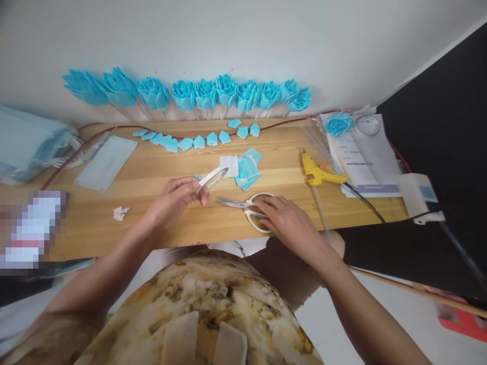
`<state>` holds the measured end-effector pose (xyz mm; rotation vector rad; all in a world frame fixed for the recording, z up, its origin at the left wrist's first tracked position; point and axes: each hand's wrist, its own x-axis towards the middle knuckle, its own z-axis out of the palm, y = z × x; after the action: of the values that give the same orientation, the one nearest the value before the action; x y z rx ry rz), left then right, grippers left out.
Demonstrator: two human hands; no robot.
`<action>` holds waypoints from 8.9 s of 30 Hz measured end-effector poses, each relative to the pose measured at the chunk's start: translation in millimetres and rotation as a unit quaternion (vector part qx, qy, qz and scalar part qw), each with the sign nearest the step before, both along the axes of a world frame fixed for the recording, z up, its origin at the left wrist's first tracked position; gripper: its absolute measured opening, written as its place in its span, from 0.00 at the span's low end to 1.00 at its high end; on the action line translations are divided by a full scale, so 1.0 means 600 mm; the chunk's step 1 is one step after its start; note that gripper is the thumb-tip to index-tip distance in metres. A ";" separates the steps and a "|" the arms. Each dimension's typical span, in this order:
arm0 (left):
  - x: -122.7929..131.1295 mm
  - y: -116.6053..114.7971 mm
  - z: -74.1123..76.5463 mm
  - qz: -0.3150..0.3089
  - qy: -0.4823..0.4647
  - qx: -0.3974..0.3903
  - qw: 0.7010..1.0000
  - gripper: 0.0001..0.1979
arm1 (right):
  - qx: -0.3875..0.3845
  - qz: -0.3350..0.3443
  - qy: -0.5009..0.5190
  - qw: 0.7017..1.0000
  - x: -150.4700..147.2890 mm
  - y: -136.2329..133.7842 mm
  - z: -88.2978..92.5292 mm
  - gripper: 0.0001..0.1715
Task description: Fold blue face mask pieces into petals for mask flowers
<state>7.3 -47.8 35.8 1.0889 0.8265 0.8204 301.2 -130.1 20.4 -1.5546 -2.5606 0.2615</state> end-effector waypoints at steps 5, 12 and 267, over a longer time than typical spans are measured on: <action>0.001 -0.007 -0.004 0.011 -0.021 -0.003 1.000 0.19 | -0.007 0.003 0.017 1.000 -0.024 0.013 -0.004 0.21; -0.007 -0.008 -0.017 0.035 -0.041 -0.013 0.998 0.22 | -0.229 -0.101 0.319 0.914 -0.015 0.008 0.020 0.30; -0.030 0.076 -0.042 0.009 0.125 0.036 0.991 0.20 | -0.093 -0.050 0.482 0.870 -0.171 0.199 -0.031 0.25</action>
<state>-10.9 -2.2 10.7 1.2676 1.0227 0.7423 198.6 -10.6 1.7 -1.1394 -1.6833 1.0001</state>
